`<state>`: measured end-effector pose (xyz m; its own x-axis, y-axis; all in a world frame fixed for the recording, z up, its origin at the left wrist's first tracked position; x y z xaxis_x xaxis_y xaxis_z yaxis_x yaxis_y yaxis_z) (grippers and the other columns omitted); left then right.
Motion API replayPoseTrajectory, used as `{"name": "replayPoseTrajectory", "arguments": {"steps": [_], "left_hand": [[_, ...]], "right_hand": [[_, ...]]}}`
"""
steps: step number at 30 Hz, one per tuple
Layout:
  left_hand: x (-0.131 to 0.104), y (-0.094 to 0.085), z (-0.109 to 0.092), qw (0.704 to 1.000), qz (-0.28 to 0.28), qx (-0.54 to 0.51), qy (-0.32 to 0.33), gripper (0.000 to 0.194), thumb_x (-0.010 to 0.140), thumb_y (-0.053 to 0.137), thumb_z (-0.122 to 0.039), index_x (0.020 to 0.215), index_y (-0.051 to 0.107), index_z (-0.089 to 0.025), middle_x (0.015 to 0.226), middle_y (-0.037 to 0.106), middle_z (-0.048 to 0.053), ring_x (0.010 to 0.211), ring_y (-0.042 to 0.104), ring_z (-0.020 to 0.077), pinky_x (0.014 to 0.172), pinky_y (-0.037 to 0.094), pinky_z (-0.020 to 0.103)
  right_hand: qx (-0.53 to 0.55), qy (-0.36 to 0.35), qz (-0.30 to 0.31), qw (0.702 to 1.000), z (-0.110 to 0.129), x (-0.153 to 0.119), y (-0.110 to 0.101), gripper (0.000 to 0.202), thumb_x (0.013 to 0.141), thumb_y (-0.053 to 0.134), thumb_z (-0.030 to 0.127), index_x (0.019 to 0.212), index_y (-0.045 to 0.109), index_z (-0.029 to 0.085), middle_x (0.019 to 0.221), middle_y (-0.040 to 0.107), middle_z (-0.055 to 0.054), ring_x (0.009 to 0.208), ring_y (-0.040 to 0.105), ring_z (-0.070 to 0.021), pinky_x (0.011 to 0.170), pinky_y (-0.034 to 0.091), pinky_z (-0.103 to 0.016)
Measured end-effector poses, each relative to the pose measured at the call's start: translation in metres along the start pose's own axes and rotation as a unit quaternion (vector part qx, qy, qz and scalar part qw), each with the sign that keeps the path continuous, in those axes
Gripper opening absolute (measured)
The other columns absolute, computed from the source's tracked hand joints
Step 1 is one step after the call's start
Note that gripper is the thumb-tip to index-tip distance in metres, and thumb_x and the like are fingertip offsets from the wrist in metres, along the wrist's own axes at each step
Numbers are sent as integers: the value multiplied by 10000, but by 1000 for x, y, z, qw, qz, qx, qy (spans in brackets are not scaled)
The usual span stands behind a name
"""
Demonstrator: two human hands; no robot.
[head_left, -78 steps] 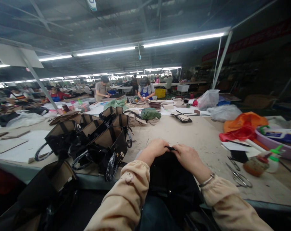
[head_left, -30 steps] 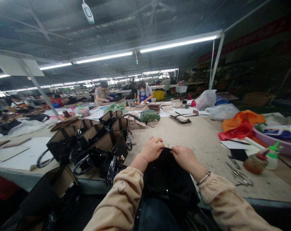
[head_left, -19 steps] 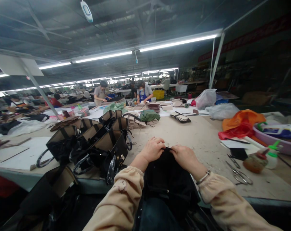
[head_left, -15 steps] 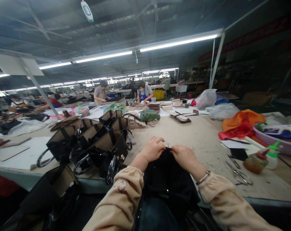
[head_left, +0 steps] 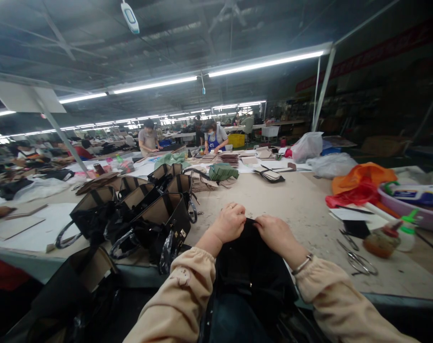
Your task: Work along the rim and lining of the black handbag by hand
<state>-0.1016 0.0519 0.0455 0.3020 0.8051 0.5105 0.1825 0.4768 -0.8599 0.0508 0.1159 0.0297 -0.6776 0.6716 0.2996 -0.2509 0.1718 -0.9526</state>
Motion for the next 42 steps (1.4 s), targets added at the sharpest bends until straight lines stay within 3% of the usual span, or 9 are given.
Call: {"name": "replayPoseTrajectory", "arguments": {"steps": [7, 23, 32, 42], "left_hand": [[-6, -1, 6, 999, 1, -28, -32, 146, 829, 511, -114, 914, 610, -178, 1029, 559, 39, 870, 550, 153, 788, 469, 250], [-7, 5, 8, 996, -14, -50, -73, 91, 820, 566, -113, 875, 616, -164, 995, 593, 34, 865, 585, 167, 806, 499, 265], [-8, 2, 8, 998, 2, -47, -38, 173, 806, 580, -121, 935, 642, -219, 1204, 516, 19, 901, 588, 147, 830, 495, 259], [-6, 7, 8, 998, 2, -6, -67, 143, 854, 517, -160, 883, 656, -179, 1092, 572, 42, 862, 590, 163, 789, 498, 268]], "right_hand": [[5, -8, -4, 1000, -2, 0, 1, 196, 907, 471, 305, 847, 635, 215, 873, 677, -18, 808, 616, -166, 658, 361, -265], [0, -9, -3, 1000, -2, -1, 0, 191, 904, 465, 291, 831, 625, 216, 878, 674, -17, 796, 610, -160, 643, 349, -263], [1, -7, 6, 1000, -1, 1, 1, 195, 907, 458, 291, 841, 623, 209, 889, 665, -24, 813, 609, -160, 656, 359, -265], [7, -8, 13, 1000, 0, 0, -2, 202, 909, 458, 298, 854, 631, 209, 886, 664, -32, 827, 609, -160, 687, 379, -261]]}}
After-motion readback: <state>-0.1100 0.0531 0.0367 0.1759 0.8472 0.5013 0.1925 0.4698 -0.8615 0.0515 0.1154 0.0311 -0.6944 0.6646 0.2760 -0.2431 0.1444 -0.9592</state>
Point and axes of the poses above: each hand's wrist, its own x-axis towards the middle knuckle, its own y-axis out of the palm, z = x × y, the point moved 2 cm from there along x, towards the middle knuckle
